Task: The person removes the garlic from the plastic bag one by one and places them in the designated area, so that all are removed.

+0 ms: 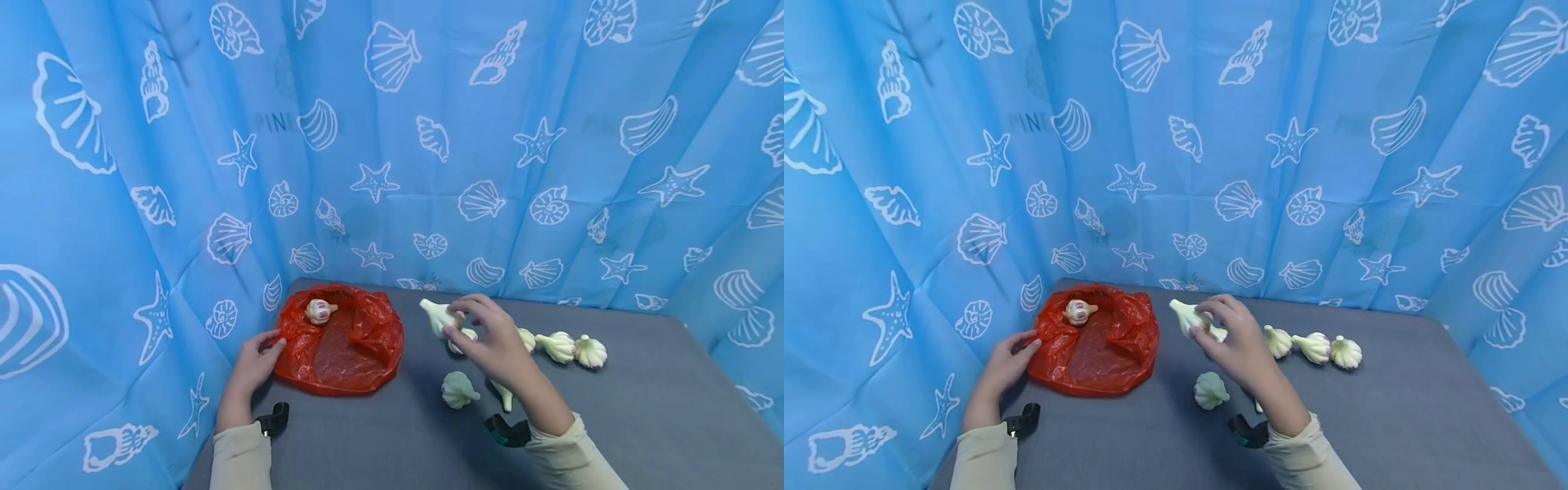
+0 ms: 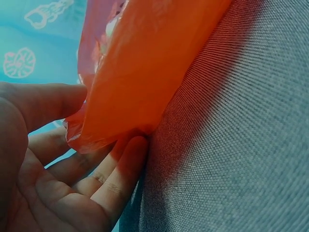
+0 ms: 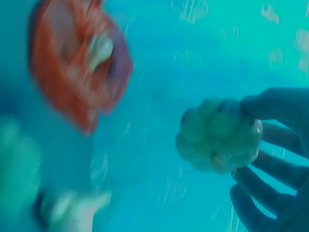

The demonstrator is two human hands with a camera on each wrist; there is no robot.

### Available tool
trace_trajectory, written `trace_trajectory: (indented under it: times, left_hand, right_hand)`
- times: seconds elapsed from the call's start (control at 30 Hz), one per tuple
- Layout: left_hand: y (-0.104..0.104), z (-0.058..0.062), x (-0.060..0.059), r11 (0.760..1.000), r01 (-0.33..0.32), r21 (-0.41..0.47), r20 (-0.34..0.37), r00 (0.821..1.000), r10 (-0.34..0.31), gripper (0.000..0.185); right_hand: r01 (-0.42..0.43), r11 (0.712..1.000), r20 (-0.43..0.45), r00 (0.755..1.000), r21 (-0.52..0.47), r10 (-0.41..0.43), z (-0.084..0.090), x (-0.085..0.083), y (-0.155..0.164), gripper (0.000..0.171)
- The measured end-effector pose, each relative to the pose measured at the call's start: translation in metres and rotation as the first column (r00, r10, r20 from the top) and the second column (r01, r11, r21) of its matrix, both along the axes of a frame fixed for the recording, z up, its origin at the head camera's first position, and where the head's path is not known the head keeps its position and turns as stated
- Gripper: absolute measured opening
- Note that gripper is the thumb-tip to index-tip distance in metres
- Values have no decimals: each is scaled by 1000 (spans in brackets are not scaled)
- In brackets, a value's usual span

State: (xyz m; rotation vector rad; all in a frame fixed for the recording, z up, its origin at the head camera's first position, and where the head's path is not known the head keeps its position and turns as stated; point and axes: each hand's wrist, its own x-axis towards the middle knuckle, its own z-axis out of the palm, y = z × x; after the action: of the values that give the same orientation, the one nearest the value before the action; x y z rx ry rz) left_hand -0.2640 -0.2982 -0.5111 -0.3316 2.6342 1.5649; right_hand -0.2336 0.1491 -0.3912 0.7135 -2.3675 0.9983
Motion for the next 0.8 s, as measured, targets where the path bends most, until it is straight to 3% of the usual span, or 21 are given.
trace_trajectory:
  times: [0.37,0.57,0.8]
  left_hand:
    - [0,-2,-2,1000,4,-9,-5,1000,-5,59]
    - [1,-1,-1,1000,3,-10,1,1000,-3,60]
    - [1,-3,-1,1000,-2,-10,0,1000,2,60]
  right_hand:
    - [204,970,116,969,133,-220,-39,23,106,24]
    - [286,938,157,935,197,-318,-61,31,138,28]
    - [294,925,225,910,242,-348,-76,32,156,28]
